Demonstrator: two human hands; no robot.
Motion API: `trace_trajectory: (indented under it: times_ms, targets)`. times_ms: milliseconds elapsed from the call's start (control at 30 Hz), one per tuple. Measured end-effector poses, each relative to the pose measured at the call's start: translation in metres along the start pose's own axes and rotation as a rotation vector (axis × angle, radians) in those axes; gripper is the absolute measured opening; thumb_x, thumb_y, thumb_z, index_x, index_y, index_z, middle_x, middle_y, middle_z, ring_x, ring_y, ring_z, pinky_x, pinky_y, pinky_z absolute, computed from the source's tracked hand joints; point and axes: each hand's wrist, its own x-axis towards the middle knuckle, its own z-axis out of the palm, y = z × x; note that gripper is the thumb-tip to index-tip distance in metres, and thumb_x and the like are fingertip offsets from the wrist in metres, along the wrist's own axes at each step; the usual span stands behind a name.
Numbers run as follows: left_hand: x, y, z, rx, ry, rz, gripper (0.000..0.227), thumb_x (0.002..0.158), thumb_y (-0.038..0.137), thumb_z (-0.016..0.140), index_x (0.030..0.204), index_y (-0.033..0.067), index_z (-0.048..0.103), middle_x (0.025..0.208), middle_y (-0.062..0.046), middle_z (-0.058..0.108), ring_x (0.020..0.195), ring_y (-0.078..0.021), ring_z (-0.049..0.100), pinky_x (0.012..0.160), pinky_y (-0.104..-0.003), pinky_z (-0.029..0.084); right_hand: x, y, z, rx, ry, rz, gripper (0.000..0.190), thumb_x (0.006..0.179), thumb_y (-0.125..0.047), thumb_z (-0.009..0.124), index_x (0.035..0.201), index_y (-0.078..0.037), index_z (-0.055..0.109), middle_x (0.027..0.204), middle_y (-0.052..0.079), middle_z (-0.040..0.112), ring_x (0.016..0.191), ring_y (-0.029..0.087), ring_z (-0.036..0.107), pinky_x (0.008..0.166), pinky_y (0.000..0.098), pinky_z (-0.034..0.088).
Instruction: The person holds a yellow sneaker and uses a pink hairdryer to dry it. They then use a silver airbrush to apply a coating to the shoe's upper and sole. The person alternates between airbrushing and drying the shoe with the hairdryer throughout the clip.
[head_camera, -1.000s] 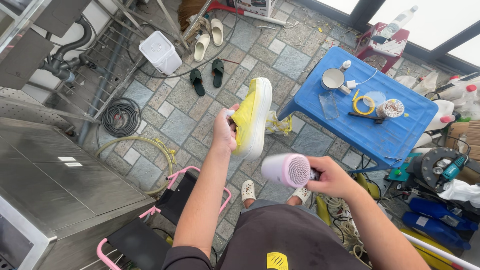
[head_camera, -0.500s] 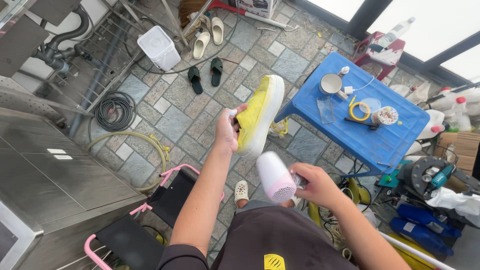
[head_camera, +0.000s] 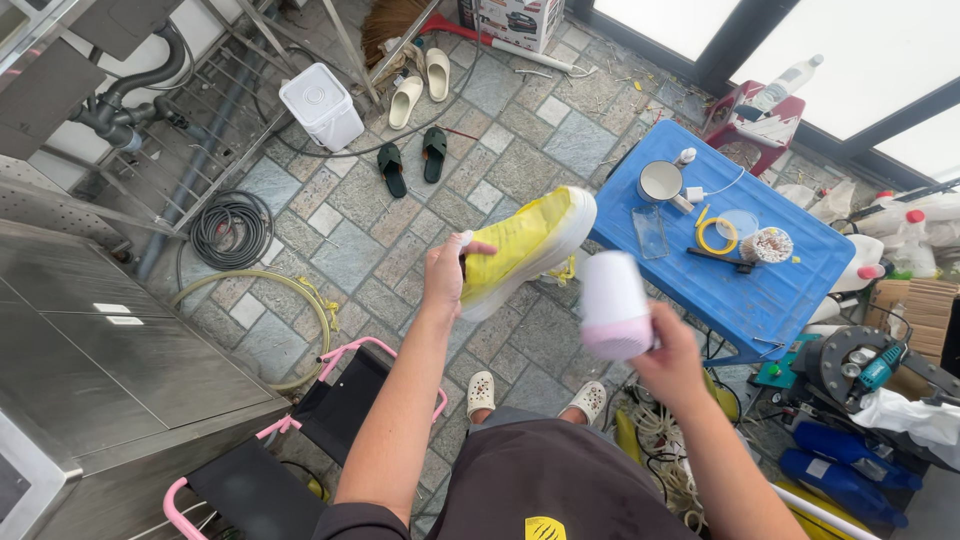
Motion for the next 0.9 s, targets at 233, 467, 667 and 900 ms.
trace_trajectory:
  times_ms: [233, 467, 667, 900]
  targets:
    - [0.007, -0.014, -0.024, 0.289, -0.022, 0.2, 0.047, 0.097, 0.037, 0.063, 0.068, 0.0013, 0.074, 0.071, -0.004, 0.069, 0.068, -0.0118, 0.059, 0.072, -0.027, 0.048, 0.009, 0.047, -0.073, 0.509, -0.199, 0.144, 0.033, 0.091, -0.009, 0.076, 0.122, 0.001, 0.069, 0.106, 0.007, 0.075, 0.094, 0.013, 0.07, 0.081, 0.032, 0.058]
    - [0.007, -0.021, -0.029, 0.317, -0.081, 0.246, 0.038, 0.099, 0.033, 0.063, 0.072, 0.0068, 0.064, 0.071, 0.003, 0.054, 0.071, -0.0076, 0.046, 0.069, -0.026, 0.038, -0.007, 0.054, -0.036, 0.037, 0.261, 0.07, 0.039, 0.089, -0.008, 0.079, 0.123, 0.0, 0.062, 0.109, 0.003, 0.071, 0.099, 0.009, 0.063, 0.086, 0.0287, 0.052]
    - [-0.002, -0.024, -0.016, 0.138, -0.11, 0.189, 0.026, 0.095, 0.029, 0.066, 0.078, 0.0094, 0.065, 0.078, 0.007, 0.06, 0.075, -0.0034, 0.049, 0.072, -0.021, 0.04, -0.006, 0.039, -0.034, 0.233, -0.193, 0.056, 0.047, 0.077, -0.005, 0.085, 0.121, -0.001, 0.068, 0.1, 0.007, 0.072, 0.09, 0.01, 0.064, 0.077, 0.0298, 0.054]
    - [-0.016, -0.021, -0.001, 0.089, -0.042, 0.074, 0.038, 0.088, 0.02, 0.082, 0.075, 0.0145, 0.046, 0.073, 0.005, 0.052, 0.066, -0.0042, 0.047, 0.056, -0.022, 0.042, -0.005, 0.012, -0.011, 0.132, -0.063, -0.009, 0.039, 0.076, -0.004, 0.081, 0.111, -0.001, 0.064, 0.096, 0.001, 0.068, 0.086, 0.005, 0.063, 0.07, 0.0238, 0.054]
